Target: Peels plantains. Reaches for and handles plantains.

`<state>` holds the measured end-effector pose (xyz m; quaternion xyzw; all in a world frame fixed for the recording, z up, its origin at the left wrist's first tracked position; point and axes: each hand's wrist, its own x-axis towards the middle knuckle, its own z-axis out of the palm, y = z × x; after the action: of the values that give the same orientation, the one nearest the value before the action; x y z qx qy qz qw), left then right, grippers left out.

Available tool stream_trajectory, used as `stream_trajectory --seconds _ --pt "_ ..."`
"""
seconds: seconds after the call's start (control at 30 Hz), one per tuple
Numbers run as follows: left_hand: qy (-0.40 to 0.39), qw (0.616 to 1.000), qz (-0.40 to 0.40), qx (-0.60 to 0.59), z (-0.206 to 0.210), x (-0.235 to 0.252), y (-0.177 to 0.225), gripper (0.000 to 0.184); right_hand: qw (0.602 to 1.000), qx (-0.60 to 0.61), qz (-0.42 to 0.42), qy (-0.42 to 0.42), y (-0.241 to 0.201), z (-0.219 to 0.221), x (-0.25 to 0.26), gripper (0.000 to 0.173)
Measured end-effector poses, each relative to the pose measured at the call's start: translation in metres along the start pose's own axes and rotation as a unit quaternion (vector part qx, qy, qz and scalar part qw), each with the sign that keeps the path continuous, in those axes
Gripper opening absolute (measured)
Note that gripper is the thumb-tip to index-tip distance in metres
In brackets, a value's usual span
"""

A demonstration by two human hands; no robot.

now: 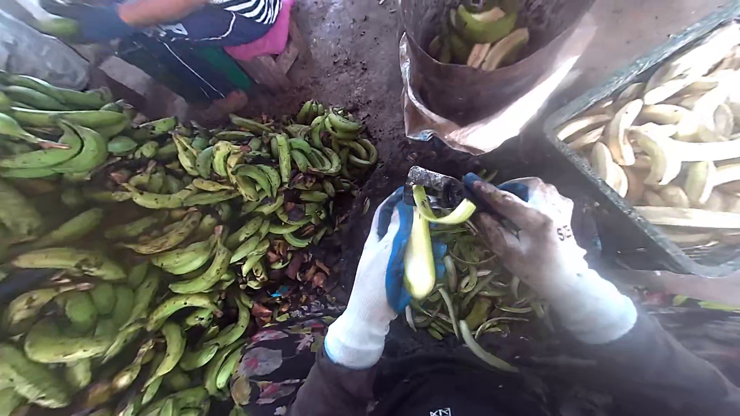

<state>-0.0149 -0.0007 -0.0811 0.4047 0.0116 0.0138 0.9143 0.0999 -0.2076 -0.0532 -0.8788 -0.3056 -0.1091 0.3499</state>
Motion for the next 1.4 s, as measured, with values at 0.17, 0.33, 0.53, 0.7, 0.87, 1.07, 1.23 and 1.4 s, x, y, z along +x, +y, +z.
stream_trajectory --seconds 0.17,0.33,0.53,0.7,0.87,1.07,1.23,1.4 --pt "0.215 0.965 -0.006 0.152 0.065 -0.001 0.043 0.045 0.997 -0.007 0.055 -0.055 0.007 -0.015 0.004 0.043" --pt "0.250 0.885 0.265 0.292 0.061 0.021 0.065 0.048 0.984 0.164 -0.051 -0.035 -0.032 -0.004 -0.028 0.035" --pt "0.190 0.972 -0.109 0.087 0.067 0.003 0.040 0.042 0.999 0.040 0.016 -0.008 -0.008 0.004 0.003 0.038" --pt "0.125 0.924 0.334 0.138 0.003 0.033 0.023 0.042 0.987 0.162 -0.005 -0.011 -0.037 0.001 -0.026 0.036" --pt "0.171 0.950 -0.098 0.241 0.054 0.015 0.042 0.042 0.997 0.079 0.001 0.000 -0.014 0.006 -0.007 0.038" --pt "0.191 0.978 0.067 -0.046 0.038 0.017 0.032 0.039 0.996 0.083 0.019 -0.005 -0.016 0.015 -0.024 0.040" --pt "0.170 0.983 0.051 0.049 0.047 0.027 0.034 0.033 0.990 0.085 -0.039 0.102 -0.028 0.029 -0.043 0.029" --pt "0.058 0.978 -0.163 0.114 0.034 0.003 0.015 0.050 0.990 -0.023 0.066 -0.123 0.003 0.008 -0.011 0.037"
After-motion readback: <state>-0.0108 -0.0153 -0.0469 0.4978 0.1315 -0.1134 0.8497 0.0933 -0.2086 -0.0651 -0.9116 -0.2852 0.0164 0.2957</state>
